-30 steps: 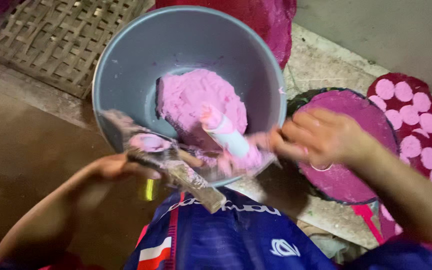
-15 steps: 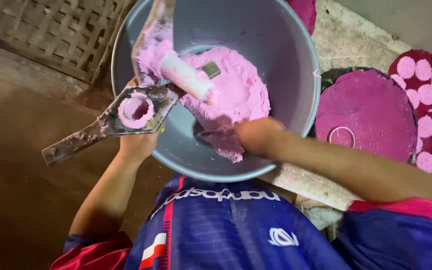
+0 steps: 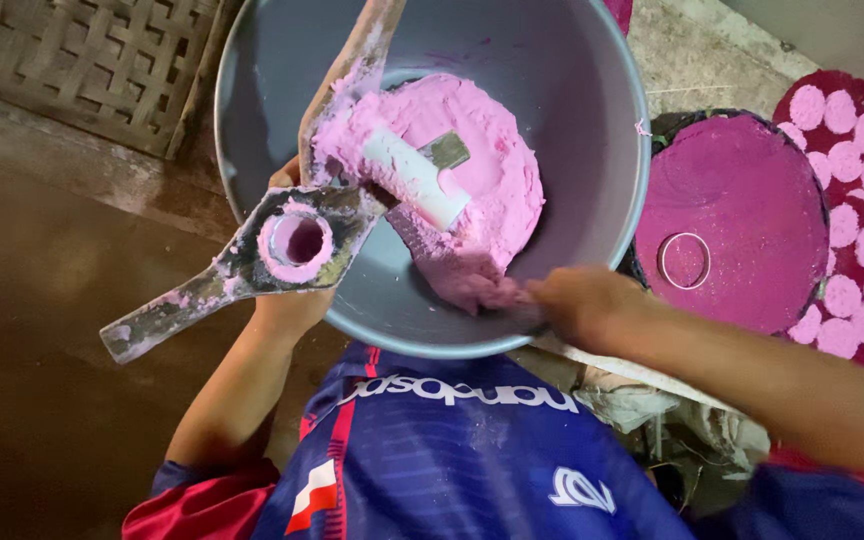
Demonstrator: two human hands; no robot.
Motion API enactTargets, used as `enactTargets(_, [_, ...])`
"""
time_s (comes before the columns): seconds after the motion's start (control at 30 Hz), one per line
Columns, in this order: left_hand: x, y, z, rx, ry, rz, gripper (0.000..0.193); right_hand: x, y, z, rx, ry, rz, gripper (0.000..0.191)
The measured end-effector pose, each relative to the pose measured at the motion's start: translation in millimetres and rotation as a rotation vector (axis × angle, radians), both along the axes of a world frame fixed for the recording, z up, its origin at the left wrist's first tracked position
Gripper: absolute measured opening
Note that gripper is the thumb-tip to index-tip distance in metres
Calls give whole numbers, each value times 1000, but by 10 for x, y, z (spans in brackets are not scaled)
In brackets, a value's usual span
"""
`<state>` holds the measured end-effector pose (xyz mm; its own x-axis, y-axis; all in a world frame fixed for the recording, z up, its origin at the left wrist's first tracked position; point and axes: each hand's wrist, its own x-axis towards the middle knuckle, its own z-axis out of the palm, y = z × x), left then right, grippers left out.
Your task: The person scoops pink paste from a large basin into a wooden hand press and squeezes the press to extrude round paste discs onto round magenta boards, placing each disc into an empty spot and filling the boards one disc at a time.
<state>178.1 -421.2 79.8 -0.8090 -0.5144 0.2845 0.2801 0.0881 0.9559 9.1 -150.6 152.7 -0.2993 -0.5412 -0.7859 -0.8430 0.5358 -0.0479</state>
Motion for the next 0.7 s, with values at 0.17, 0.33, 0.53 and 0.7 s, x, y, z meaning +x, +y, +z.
enactTargets(0.17, [42, -12, 64, -130, -54, 55, 61, 216, -421, -390, -113, -6, 35, 22])
enactTargets(0.33, [-106, -309, 390, -316, -279, 177, 63, -210, -216, 168, -287, -254, -195, 39])
enactTargets(0.53, [-103, -384, 534, -920, -158, 186, 67, -508, 117, 1181, -492, -579, -339, 43])
enactTargets(0.7, [-267, 46, 195, -882, -285, -118, 79, 1, -580, 1158, -396, 7, 238, 29])
